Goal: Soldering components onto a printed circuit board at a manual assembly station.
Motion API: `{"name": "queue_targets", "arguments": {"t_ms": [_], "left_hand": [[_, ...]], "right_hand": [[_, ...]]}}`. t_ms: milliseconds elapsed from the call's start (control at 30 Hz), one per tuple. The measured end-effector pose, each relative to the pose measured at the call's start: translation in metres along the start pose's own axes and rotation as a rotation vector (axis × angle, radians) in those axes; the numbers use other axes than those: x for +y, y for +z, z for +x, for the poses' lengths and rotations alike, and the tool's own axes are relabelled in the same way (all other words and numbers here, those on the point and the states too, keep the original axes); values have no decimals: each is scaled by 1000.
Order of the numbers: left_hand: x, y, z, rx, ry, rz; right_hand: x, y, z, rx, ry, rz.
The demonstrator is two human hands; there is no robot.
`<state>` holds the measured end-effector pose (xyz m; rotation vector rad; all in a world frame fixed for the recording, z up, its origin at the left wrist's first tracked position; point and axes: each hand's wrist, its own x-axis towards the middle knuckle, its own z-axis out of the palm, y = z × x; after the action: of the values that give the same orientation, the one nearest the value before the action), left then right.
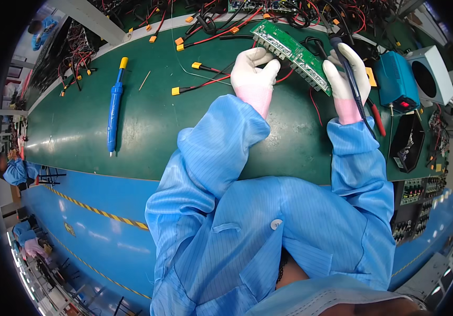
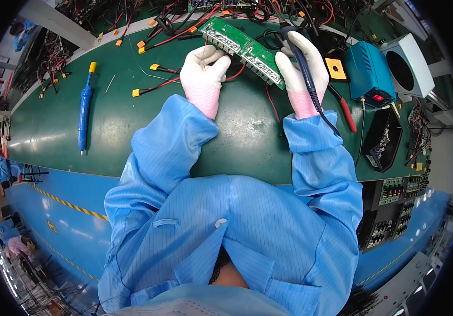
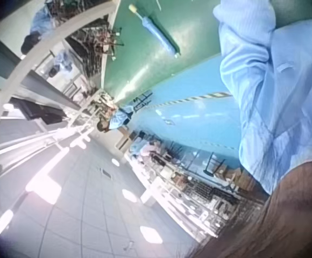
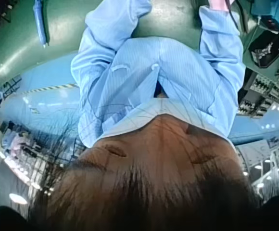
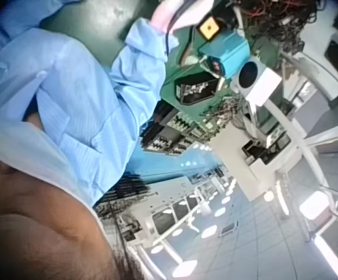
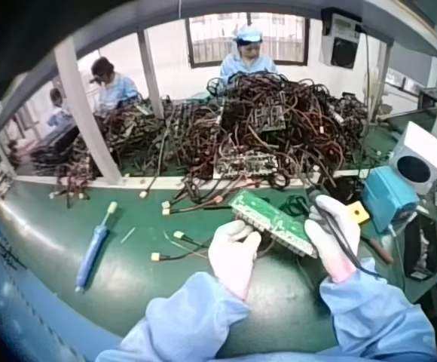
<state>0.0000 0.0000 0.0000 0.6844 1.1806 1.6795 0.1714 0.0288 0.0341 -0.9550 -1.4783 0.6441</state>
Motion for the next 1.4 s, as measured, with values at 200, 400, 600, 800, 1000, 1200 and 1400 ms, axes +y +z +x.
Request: {"name": "queue_targets", "arguments": {"t_ms": [200,400,600,800,1000,1200,1400], "left_hand": [[2,6,10,60,234,225],[4,15,22,92,319,537],[6,15,19,65,277,515],[22,-6,-16,-62,230,233],[30,-34,-56,-61,258,259],[26,-64,-59,-94,288,416],[31,-76,-55,-167,388,592]], "right_hand": [[-2,4,0,26,-5,43],[0,4,-2,26,21,67],[-5,4,-7,12,49,77],[-30,-7,-34,-53,117,111],[-50,-12,-80,-105,-15,-55],[-61,1,-100,-148,-79,-97],[-69,5,-104,-180,42,-55]]}}
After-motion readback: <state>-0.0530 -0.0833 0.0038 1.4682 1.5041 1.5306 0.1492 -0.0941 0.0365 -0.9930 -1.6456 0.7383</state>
